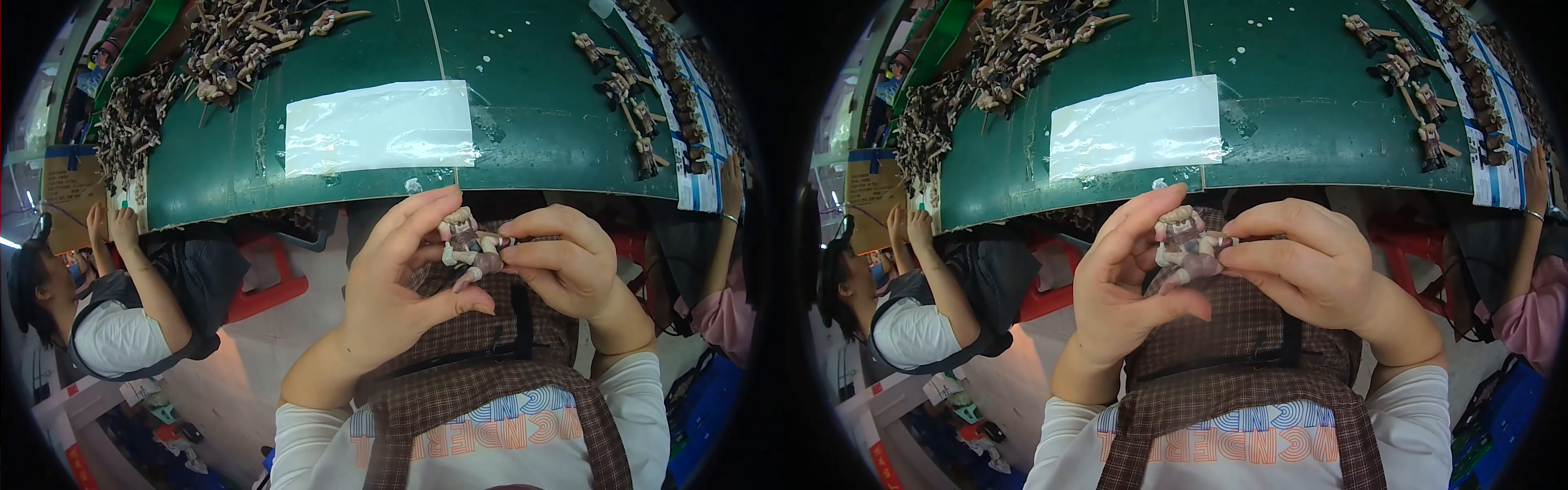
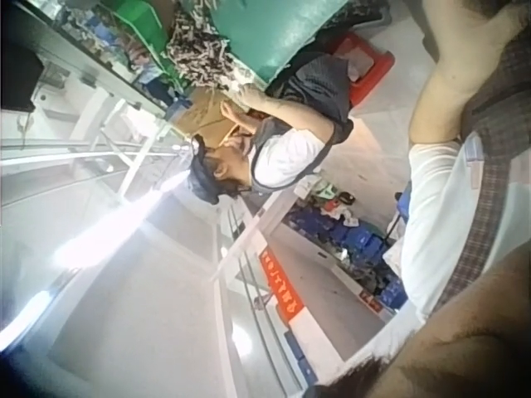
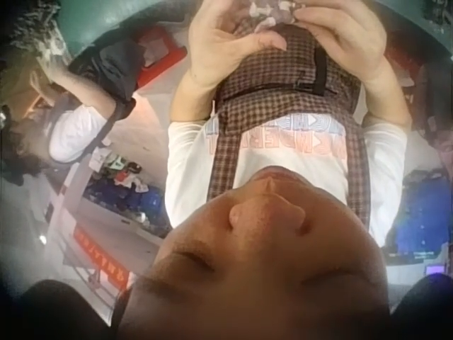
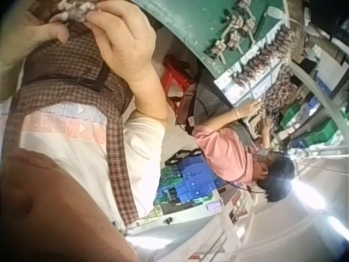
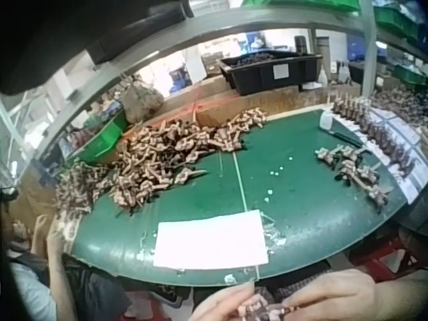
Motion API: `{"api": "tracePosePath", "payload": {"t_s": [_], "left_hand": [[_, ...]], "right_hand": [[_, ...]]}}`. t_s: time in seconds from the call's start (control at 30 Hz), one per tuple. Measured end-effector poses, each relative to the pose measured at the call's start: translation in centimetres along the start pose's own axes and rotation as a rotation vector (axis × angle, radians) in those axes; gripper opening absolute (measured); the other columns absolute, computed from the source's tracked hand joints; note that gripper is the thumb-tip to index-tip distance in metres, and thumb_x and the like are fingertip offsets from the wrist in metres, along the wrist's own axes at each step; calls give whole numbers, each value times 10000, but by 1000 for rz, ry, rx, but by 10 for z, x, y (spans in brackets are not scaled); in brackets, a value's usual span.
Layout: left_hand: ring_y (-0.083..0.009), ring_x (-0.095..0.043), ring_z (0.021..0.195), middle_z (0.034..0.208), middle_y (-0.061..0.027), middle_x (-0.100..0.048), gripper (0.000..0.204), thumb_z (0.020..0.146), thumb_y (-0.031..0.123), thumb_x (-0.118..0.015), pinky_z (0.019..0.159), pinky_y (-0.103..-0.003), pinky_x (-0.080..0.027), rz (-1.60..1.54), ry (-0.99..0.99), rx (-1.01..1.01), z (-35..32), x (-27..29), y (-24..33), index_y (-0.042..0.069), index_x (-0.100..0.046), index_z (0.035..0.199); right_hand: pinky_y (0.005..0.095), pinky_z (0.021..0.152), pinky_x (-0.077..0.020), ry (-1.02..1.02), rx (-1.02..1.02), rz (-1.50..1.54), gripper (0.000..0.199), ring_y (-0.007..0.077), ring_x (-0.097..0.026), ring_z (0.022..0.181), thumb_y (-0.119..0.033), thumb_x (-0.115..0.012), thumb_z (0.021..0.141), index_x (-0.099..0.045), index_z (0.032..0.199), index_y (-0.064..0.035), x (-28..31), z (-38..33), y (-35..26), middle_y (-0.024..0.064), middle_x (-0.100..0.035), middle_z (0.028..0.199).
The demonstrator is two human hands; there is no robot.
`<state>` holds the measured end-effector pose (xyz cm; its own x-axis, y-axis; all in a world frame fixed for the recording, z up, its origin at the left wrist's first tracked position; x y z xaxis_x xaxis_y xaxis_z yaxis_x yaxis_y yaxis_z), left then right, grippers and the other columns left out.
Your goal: The person assembles toy figurines by dipping parts into glue and attaching them to figurine bodies, then empties a container of figurine parts onto the workbench.
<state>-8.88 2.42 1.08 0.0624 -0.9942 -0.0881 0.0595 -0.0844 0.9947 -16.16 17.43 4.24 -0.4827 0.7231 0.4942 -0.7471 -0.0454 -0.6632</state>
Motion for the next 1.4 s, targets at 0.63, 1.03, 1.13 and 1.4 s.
{"api": "tracePosePath", "payload": {"t_s": [0.63, 1.03, 1.13, 1.4], "left_hand": [[-275, -636, 1115, 1245, -245, -616, 535, 936, 272, -637, 981, -368, -498, -366, 128, 101, -7, 8, -27, -64, -508, 1331], [-165, -609, 1103, 1271, -140, -608, 427, 1000, 187, -546, 956, -286, -500, -615, 282, 245, -19, -2, -48, -25, -490, 1366], [-148, -598, 1116, 1253, -112, -615, 415, 1013, 192, -521, 970, -281, -488, -699, 277, 278, -25, -9, -59, -21, -488, 1368], [-161, -562, 1170, 1286, -69, -607, 437, 996, 242, -559, 980, -336, -445, -703, 295, 470, -66, -15, -81, 49, -496, 1383]], "right_hand": [[293, 604, -538, 11, -12, -84, 233, 238, -672, 751, -10, -778, 710, -706, 931, -21, -2, 9, -14, 120, -663, 925], [302, 634, -507, 4, -27, -320, 455, 208, -634, 838, -190, -794, 654, -707, 1081, -59, -25, 3, -13, 56, -644, 940], [307, 653, -509, 63, 112, -454, 474, 206, -625, 871, -186, -786, 619, -704, 1066, -50, -32, -8, -15, 37, -641, 952], [271, 632, -502, -1, 302, -524, 483, 184, -634, 840, -154, -777, 586, -711, 1033, 18, -49, -29, -33, 46, -643, 949]]}}
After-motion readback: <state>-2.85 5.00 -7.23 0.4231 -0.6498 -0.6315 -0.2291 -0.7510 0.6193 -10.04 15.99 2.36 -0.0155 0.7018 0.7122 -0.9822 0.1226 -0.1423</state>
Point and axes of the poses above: each hand's wrist, its own z-axis towards the middle knuckle, its own x-axis out of the back of the hand, y = z × x, the point moved 7 cm from there along z, towards the middle knuckle
